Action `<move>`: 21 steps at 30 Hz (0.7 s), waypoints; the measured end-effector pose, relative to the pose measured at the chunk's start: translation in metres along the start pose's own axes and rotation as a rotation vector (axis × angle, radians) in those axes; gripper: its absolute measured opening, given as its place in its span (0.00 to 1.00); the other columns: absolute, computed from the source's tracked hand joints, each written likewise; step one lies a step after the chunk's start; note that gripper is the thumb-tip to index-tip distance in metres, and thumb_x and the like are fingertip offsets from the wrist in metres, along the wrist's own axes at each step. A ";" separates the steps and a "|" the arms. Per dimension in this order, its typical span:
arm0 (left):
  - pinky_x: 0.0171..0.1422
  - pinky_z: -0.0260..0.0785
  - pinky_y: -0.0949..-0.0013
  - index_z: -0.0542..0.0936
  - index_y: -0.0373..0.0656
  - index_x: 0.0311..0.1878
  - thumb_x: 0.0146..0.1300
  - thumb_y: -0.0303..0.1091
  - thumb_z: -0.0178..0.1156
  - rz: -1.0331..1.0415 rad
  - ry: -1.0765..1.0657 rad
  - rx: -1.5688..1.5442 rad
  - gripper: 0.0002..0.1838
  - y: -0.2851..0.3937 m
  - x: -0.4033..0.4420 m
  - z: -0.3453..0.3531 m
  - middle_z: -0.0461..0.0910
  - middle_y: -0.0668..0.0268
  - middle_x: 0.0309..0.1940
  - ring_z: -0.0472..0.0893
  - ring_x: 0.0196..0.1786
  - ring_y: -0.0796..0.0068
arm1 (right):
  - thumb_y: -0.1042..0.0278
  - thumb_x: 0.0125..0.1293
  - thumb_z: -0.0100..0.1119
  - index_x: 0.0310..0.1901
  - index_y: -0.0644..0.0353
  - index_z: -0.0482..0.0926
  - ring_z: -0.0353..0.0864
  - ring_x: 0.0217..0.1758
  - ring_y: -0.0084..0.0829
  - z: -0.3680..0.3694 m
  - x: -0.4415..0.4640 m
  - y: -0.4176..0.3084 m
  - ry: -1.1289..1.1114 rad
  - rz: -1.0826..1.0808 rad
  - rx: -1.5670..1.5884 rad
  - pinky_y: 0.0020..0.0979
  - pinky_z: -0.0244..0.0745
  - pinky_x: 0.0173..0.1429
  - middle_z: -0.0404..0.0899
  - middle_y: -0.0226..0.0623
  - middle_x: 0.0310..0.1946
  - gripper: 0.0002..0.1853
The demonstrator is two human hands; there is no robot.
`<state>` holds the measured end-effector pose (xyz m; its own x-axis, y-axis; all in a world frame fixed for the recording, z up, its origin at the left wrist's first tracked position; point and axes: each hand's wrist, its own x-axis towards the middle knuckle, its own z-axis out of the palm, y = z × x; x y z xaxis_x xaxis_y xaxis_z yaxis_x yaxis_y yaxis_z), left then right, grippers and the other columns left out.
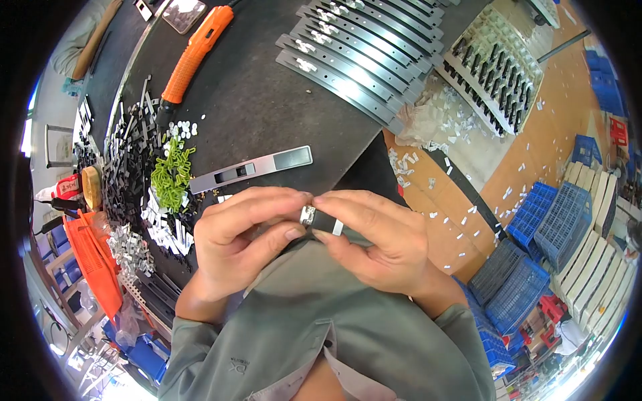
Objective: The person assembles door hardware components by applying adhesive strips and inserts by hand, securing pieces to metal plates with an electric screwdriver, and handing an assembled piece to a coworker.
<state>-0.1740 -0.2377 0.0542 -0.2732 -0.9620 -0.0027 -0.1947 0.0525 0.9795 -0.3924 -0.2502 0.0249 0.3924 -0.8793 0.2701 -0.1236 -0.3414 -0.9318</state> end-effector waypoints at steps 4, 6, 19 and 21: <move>0.52 0.82 0.69 0.85 0.31 0.51 0.58 0.15 0.70 -0.040 0.036 -0.105 0.16 -0.002 -0.003 0.000 0.86 0.49 0.49 0.87 0.50 0.65 | 0.82 0.57 0.72 0.54 0.72 0.83 0.89 0.48 0.41 0.001 -0.001 0.000 0.000 0.018 0.036 0.33 0.85 0.50 0.86 0.52 0.48 0.21; 0.52 0.82 0.69 0.85 0.31 0.50 0.58 0.15 0.70 0.001 0.023 -0.069 0.16 -0.003 -0.002 -0.002 0.86 0.49 0.48 0.87 0.50 0.65 | 0.82 0.57 0.72 0.54 0.71 0.83 0.89 0.48 0.41 0.001 -0.001 0.000 -0.004 0.004 0.034 0.33 0.85 0.50 0.86 0.52 0.48 0.21; 0.59 0.78 0.62 0.86 0.37 0.48 0.55 0.21 0.72 0.021 0.233 0.688 0.16 -0.012 -0.024 -0.066 0.86 0.54 0.52 0.86 0.55 0.56 | 0.83 0.59 0.69 0.53 0.72 0.83 0.88 0.48 0.40 -0.006 -0.007 -0.002 0.061 0.162 0.037 0.34 0.83 0.53 0.86 0.52 0.47 0.18; 0.63 0.76 0.62 0.85 0.35 0.47 0.56 0.19 0.71 0.014 0.240 0.795 0.14 -0.025 -0.036 -0.087 0.85 0.54 0.54 0.84 0.59 0.56 | 0.85 0.60 0.67 0.53 0.74 0.82 0.86 0.49 0.38 -0.004 -0.009 0.000 0.143 0.228 0.150 0.35 0.84 0.53 0.85 0.53 0.48 0.18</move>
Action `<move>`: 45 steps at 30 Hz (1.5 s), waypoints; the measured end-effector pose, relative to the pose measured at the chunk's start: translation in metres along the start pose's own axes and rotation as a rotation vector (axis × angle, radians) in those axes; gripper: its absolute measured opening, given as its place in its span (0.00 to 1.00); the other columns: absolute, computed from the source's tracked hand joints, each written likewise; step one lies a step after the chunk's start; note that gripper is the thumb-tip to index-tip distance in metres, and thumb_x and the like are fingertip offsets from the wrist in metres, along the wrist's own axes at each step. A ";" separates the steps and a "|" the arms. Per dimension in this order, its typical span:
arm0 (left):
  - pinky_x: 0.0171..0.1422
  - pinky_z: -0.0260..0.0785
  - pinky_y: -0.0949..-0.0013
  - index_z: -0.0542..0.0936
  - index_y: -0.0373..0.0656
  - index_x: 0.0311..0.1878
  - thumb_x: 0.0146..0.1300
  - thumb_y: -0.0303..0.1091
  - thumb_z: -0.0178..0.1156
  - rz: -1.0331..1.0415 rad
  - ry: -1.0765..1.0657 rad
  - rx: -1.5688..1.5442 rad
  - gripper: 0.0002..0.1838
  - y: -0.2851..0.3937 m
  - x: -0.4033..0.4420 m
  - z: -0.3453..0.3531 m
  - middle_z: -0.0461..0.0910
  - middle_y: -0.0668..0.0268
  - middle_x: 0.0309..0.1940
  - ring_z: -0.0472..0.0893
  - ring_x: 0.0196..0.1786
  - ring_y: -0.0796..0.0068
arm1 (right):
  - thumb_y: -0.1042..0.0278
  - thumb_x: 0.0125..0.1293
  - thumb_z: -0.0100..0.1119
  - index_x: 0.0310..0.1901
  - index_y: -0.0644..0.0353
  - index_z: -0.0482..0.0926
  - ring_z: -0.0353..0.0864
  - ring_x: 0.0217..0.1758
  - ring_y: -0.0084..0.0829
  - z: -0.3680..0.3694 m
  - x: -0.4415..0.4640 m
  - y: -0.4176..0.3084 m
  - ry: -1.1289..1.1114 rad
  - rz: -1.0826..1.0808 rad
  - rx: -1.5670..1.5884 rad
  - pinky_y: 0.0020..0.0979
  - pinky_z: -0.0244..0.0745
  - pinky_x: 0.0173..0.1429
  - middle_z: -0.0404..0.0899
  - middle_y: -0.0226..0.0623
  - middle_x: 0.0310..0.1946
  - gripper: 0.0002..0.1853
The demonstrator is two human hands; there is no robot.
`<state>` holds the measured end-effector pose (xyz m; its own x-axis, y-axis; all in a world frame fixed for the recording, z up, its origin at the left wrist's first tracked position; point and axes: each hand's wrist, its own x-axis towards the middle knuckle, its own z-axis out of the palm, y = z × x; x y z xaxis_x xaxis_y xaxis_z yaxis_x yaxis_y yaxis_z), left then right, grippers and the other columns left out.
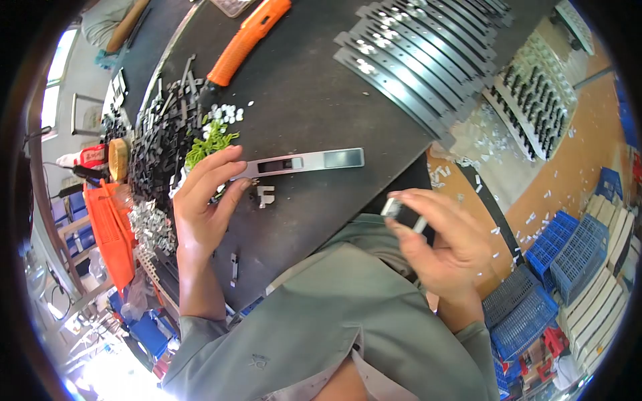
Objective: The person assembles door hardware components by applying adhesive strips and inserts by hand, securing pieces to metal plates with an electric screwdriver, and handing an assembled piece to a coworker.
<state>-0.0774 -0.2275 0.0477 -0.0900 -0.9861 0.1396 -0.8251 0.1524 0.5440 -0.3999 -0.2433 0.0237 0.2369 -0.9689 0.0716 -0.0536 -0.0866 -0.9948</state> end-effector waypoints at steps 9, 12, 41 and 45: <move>0.61 0.76 0.56 0.86 0.43 0.46 0.54 0.27 0.74 0.208 -0.079 0.109 0.15 -0.022 -0.005 0.027 0.83 0.59 0.54 0.82 0.59 0.54 | 0.90 0.61 0.63 0.54 0.76 0.81 0.86 0.48 0.38 0.004 0.003 0.005 0.039 -0.026 0.078 0.34 0.88 0.47 0.82 0.56 0.49 0.18; 0.60 0.76 0.57 0.86 0.43 0.49 0.55 0.28 0.72 0.296 -0.071 0.056 0.17 -0.023 0.003 0.039 0.82 0.60 0.54 0.82 0.58 0.55 | 0.90 0.61 0.63 0.54 0.77 0.80 0.86 0.48 0.39 0.006 0.002 0.002 0.026 -0.025 0.088 0.34 0.88 0.47 0.82 0.56 0.49 0.18; 0.47 0.75 0.60 0.88 0.48 0.51 0.52 0.25 0.69 0.480 -0.136 -0.099 0.20 -0.003 0.007 0.016 0.83 0.58 0.46 0.82 0.44 0.59 | 0.86 0.65 0.63 0.55 0.74 0.82 0.85 0.39 0.25 -0.001 0.013 0.007 -0.025 0.271 0.310 0.24 0.82 0.42 0.84 0.45 0.46 0.16; 0.47 0.75 0.60 0.89 0.48 0.51 0.54 0.26 0.68 0.510 -0.156 -0.082 0.19 -0.001 0.009 0.014 0.83 0.58 0.47 0.82 0.43 0.59 | 0.86 0.66 0.63 0.54 0.70 0.83 0.83 0.38 0.21 -0.005 0.015 0.006 -0.133 0.240 0.263 0.22 0.80 0.41 0.83 0.40 0.43 0.15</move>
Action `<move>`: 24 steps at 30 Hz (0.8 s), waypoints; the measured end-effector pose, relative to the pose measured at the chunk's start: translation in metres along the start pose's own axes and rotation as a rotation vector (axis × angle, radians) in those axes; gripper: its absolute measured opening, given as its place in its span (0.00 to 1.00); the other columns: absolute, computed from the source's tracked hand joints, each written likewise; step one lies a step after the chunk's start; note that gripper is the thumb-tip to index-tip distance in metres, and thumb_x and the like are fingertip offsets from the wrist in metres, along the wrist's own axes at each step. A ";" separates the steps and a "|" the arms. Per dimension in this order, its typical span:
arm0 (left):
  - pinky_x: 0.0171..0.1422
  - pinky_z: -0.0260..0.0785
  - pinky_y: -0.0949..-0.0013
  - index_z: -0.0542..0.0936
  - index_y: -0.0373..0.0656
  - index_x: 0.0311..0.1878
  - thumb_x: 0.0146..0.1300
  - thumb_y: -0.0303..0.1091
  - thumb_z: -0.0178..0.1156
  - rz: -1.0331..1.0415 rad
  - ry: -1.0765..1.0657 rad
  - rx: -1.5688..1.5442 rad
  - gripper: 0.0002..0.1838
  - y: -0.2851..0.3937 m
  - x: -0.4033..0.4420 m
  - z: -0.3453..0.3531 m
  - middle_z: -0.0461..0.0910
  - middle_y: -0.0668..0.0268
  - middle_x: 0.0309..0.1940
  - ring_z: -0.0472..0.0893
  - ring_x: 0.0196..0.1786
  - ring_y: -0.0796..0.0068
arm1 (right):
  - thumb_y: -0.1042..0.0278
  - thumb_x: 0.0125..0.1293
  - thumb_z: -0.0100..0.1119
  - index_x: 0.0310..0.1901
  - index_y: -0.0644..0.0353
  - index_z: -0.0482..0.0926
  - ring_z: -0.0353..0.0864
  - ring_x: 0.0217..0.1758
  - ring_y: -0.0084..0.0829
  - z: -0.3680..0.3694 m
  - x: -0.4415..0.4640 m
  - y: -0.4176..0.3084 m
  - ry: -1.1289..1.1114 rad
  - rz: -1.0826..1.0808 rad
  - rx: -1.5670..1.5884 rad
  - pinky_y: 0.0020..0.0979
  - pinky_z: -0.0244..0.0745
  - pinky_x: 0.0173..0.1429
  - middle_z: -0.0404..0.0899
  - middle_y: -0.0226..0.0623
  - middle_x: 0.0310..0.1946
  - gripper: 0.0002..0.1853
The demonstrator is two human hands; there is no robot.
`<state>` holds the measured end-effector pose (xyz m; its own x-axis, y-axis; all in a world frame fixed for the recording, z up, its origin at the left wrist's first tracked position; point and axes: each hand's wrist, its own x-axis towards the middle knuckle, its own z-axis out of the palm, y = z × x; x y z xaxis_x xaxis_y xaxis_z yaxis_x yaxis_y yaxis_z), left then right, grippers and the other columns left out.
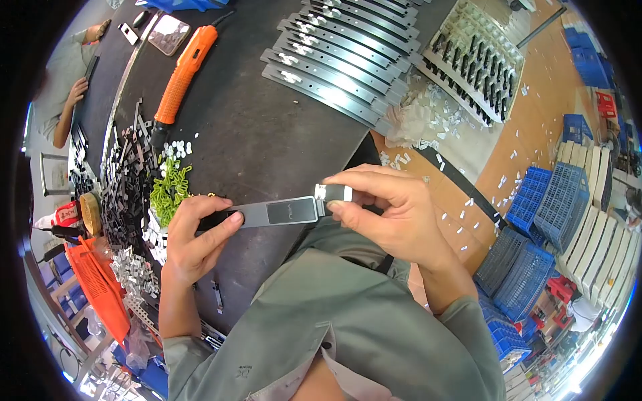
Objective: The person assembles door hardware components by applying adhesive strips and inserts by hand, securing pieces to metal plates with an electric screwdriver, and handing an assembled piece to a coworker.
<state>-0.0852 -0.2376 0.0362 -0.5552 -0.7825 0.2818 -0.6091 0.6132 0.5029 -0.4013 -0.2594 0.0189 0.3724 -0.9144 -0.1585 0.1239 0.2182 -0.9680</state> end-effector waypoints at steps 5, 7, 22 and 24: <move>0.47 0.76 0.60 0.89 0.48 0.51 0.54 0.26 0.68 0.017 -0.013 0.000 0.19 0.000 -0.001 -0.001 0.83 0.58 0.47 0.82 0.43 0.59 | 0.84 0.63 0.66 0.52 0.68 0.85 0.81 0.34 0.19 -0.003 -0.001 0.001 -0.001 0.010 -0.077 0.21 0.77 0.37 0.84 0.38 0.41 0.15; 0.46 0.76 0.60 0.89 0.48 0.51 0.55 0.26 0.68 0.027 -0.017 0.000 0.19 0.001 -0.001 -0.001 0.83 0.58 0.46 0.82 0.43 0.59 | 0.84 0.63 0.67 0.52 0.68 0.85 0.81 0.34 0.18 -0.003 -0.001 0.001 -0.006 0.014 -0.108 0.21 0.76 0.36 0.84 0.37 0.41 0.15; 0.45 0.76 0.60 0.88 0.46 0.52 0.50 0.23 0.71 -0.004 -0.012 -0.056 0.22 0.001 0.000 0.000 0.83 0.57 0.45 0.83 0.42 0.59 | 0.82 0.60 0.69 0.50 0.66 0.86 0.82 0.33 0.21 -0.004 0.005 -0.001 -0.046 -0.092 -0.302 0.23 0.76 0.36 0.86 0.36 0.39 0.15; 0.44 0.76 0.61 0.88 0.46 0.52 0.50 0.23 0.72 -0.007 -0.016 -0.080 0.23 0.000 0.001 0.000 0.82 0.58 0.45 0.82 0.42 0.60 | 0.82 0.60 0.69 0.49 0.66 0.86 0.81 0.32 0.21 -0.005 0.005 -0.001 -0.060 -0.088 -0.281 0.23 0.76 0.36 0.86 0.36 0.38 0.15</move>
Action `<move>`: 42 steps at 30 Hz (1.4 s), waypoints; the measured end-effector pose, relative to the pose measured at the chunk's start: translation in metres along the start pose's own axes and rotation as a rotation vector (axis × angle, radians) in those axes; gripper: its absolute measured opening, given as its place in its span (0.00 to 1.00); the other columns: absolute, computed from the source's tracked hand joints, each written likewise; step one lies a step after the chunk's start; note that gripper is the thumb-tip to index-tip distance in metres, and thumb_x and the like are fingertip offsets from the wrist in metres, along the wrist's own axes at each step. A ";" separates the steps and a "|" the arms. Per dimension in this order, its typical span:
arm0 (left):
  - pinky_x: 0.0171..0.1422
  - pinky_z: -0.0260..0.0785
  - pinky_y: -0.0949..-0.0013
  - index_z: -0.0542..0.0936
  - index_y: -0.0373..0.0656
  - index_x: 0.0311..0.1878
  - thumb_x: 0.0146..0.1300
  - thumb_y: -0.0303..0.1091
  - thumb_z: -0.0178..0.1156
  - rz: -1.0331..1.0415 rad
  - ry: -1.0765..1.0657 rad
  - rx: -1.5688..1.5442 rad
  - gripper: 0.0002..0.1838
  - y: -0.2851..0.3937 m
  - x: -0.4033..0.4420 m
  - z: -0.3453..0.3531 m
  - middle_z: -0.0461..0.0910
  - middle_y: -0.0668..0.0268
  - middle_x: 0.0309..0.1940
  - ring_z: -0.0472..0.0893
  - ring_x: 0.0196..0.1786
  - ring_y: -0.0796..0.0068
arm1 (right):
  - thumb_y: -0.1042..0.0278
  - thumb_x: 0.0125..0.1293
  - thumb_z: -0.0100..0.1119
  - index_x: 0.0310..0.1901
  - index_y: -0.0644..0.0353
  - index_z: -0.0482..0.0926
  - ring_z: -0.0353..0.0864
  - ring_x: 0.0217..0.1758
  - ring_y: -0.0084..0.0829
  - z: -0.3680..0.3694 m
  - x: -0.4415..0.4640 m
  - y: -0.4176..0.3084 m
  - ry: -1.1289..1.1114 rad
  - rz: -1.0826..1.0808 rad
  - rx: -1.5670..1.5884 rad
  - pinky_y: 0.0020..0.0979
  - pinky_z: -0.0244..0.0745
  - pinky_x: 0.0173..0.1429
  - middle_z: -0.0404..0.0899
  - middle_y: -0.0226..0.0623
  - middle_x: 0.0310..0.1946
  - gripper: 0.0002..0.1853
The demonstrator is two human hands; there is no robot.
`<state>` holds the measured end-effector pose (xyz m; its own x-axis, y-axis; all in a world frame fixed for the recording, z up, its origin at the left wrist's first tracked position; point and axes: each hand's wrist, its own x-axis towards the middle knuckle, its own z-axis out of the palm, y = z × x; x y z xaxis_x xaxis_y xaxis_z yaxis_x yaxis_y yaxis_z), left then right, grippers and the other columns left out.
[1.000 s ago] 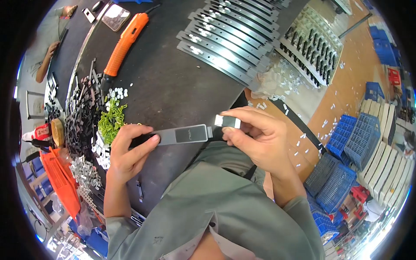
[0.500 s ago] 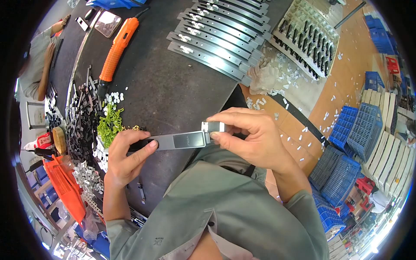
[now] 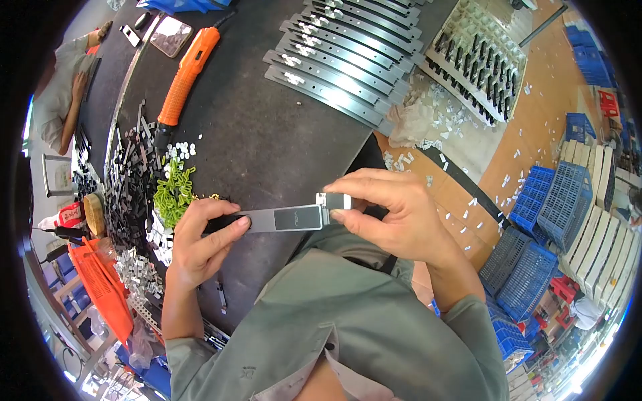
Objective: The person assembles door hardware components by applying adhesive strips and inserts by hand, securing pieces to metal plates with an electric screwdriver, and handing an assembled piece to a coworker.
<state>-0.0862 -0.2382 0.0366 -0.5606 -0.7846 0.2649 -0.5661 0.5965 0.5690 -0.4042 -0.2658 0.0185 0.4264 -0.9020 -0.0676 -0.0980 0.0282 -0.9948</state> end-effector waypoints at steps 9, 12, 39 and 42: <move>0.42 0.74 0.63 0.88 0.46 0.52 0.49 0.22 0.72 -0.046 -0.033 -0.087 0.23 0.001 0.002 0.001 0.82 0.59 0.44 0.82 0.41 0.60 | 0.83 0.62 0.67 0.49 0.66 0.86 0.80 0.32 0.18 0.001 -0.004 0.000 0.003 0.124 0.176 0.22 0.73 0.35 0.85 0.34 0.37 0.14; 0.43 0.74 0.63 0.88 0.46 0.54 0.50 0.21 0.72 -0.098 -0.061 -0.122 0.24 0.003 0.003 -0.001 0.82 0.60 0.45 0.81 0.42 0.60 | 0.83 0.63 0.66 0.50 0.67 0.86 0.79 0.33 0.16 0.000 -0.006 -0.001 -0.011 0.166 0.184 0.20 0.73 0.35 0.83 0.32 0.37 0.13; 0.44 0.73 0.64 0.86 0.46 0.57 0.53 0.21 0.70 -0.164 -0.130 -0.179 0.25 0.008 0.003 0.000 0.82 0.58 0.46 0.80 0.41 0.61 | 0.86 0.62 0.66 0.47 0.68 0.86 0.74 0.32 0.12 0.010 -0.005 0.013 -0.024 0.215 0.361 0.18 0.67 0.33 0.81 0.27 0.37 0.12; 0.44 0.73 0.64 0.86 0.47 0.58 0.54 0.21 0.69 -0.159 -0.144 -0.172 0.26 0.009 0.004 -0.001 0.82 0.59 0.46 0.80 0.41 0.61 | 0.85 0.62 0.67 0.48 0.69 0.86 0.75 0.30 0.13 0.013 -0.002 0.010 0.010 0.281 0.508 0.19 0.68 0.31 0.82 0.30 0.38 0.12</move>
<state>-0.0927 -0.2367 0.0438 -0.5602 -0.8265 0.0551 -0.5495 0.4205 0.7220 -0.3940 -0.2577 0.0077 0.4380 -0.8336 -0.3365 0.2389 0.4687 -0.8504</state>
